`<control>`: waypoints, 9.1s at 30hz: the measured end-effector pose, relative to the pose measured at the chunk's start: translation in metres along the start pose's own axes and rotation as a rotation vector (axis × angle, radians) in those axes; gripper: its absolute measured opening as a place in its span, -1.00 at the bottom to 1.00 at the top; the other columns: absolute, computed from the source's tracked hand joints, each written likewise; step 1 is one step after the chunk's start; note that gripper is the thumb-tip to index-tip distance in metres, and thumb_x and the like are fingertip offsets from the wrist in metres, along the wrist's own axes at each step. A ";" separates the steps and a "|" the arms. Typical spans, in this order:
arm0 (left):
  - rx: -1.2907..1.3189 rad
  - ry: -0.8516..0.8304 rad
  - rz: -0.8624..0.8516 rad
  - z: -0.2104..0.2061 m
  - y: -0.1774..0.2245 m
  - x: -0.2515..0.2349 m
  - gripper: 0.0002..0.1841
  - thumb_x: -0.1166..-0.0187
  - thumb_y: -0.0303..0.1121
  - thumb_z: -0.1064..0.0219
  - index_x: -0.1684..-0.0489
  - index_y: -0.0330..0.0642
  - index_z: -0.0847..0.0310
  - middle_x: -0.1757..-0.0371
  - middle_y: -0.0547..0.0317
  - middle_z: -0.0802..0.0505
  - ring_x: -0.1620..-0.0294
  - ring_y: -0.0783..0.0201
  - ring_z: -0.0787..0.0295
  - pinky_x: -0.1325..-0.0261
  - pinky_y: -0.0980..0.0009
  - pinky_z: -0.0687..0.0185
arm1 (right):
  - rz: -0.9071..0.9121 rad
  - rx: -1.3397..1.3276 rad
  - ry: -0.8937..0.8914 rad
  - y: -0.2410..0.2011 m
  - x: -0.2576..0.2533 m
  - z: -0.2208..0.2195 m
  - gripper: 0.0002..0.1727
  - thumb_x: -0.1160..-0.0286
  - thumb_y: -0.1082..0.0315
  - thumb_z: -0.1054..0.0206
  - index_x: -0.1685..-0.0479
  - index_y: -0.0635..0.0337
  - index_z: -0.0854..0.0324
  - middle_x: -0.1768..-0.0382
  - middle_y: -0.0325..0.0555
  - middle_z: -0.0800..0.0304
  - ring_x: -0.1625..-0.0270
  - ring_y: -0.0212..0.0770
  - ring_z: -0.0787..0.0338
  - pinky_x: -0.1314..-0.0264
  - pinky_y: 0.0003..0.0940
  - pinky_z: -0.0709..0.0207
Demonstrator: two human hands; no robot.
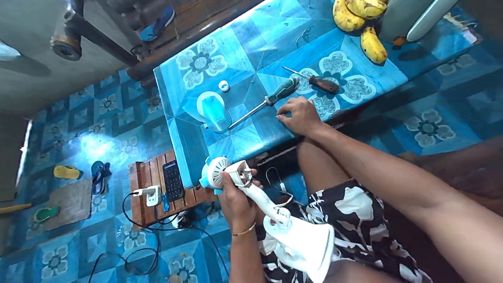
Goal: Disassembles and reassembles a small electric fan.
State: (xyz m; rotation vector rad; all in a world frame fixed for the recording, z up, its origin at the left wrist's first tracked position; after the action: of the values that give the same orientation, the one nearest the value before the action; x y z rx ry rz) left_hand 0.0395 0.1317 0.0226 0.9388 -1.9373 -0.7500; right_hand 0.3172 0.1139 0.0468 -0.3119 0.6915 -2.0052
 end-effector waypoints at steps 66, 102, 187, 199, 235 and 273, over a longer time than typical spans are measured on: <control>0.322 -0.227 -0.067 -0.007 -0.016 -0.012 -0.50 -0.87 0.00 0.19 -0.09 -0.17 -0.59 0.16 0.10 -0.89 0.10 0.28 -0.90 -0.02 0.26 -0.86 | 0.504 -0.273 0.287 -0.147 0.130 -0.019 -0.85 -0.43 0.25 -0.42 0.37 0.05 -0.88 0.29 -0.15 -0.81 0.16 -0.18 -0.78 0.18 -0.29 -0.66; 0.466 -0.421 0.064 -0.003 -0.022 -0.009 -0.37 -0.58 0.28 -0.18 0.00 -0.19 -0.71 0.22 -0.08 -0.88 0.51 0.17 -0.79 0.45 0.28 -0.75 | 0.206 0.516 -0.197 -0.017 -0.065 0.003 -0.46 -0.37 0.23 -0.47 -0.41 0.10 -0.65 -0.55 0.17 -0.54 -0.73 0.37 -0.28 -0.70 0.52 0.10; 0.482 -0.278 0.016 -0.011 -0.019 -0.013 -0.67 -0.76 -0.13 -0.14 0.10 -0.21 -0.69 0.25 0.04 -0.90 0.18 0.24 -0.91 0.06 0.27 -0.86 | 0.134 -0.361 0.004 -0.142 0.114 -0.027 -0.78 -0.18 0.36 -0.52 0.17 0.16 -0.79 0.41 -0.02 -0.77 0.29 -0.01 -0.80 0.23 0.01 -0.65; 0.484 -0.247 0.010 -0.006 -0.019 -0.015 -0.69 -0.79 -0.17 -0.08 0.00 -0.24 -0.63 0.21 0.00 -0.86 0.16 0.18 -0.88 0.01 0.21 -0.84 | 0.186 -0.417 0.074 -0.136 0.111 -0.031 -0.80 -0.16 0.37 -0.55 0.25 0.21 -0.75 0.45 -0.05 -0.77 0.33 -0.09 -0.80 0.24 -0.08 -0.67; 0.573 -0.408 0.117 -0.013 -0.019 -0.009 -0.49 -0.54 0.13 -0.35 0.09 -0.24 -0.71 0.23 -0.07 -0.89 0.44 0.10 -0.85 0.30 0.16 -0.86 | -0.113 -0.116 -0.186 -0.056 -0.008 -0.003 -0.64 -0.47 0.16 -0.51 -0.07 0.21 -0.69 0.19 0.10 -0.79 0.11 0.09 -0.80 0.06 0.19 -0.60; 0.434 -0.318 0.055 -0.012 -0.017 -0.010 -0.52 -0.75 0.05 -0.10 0.09 -0.23 -0.71 0.29 -0.07 -0.89 0.36 0.07 -0.90 0.18 0.11 -0.89 | 0.200 0.311 -0.509 -0.066 0.161 0.054 -0.56 -0.75 -0.11 -0.09 -0.27 -0.10 -0.73 0.31 -0.07 -0.85 0.27 0.05 -0.85 0.33 0.10 -0.61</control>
State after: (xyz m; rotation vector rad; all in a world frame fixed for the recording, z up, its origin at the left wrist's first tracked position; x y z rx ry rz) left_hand 0.0593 0.1285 0.0112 1.0627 -2.4585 -0.4721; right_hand 0.2138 -0.0180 0.1199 -0.5179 0.0836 -1.7092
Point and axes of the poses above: each hand's wrist, its own x-axis away from the middle knuckle, its own z-axis out of the back of the hand, y = z × x, the point moved 10 cm from there along -x, towards the middle knuckle
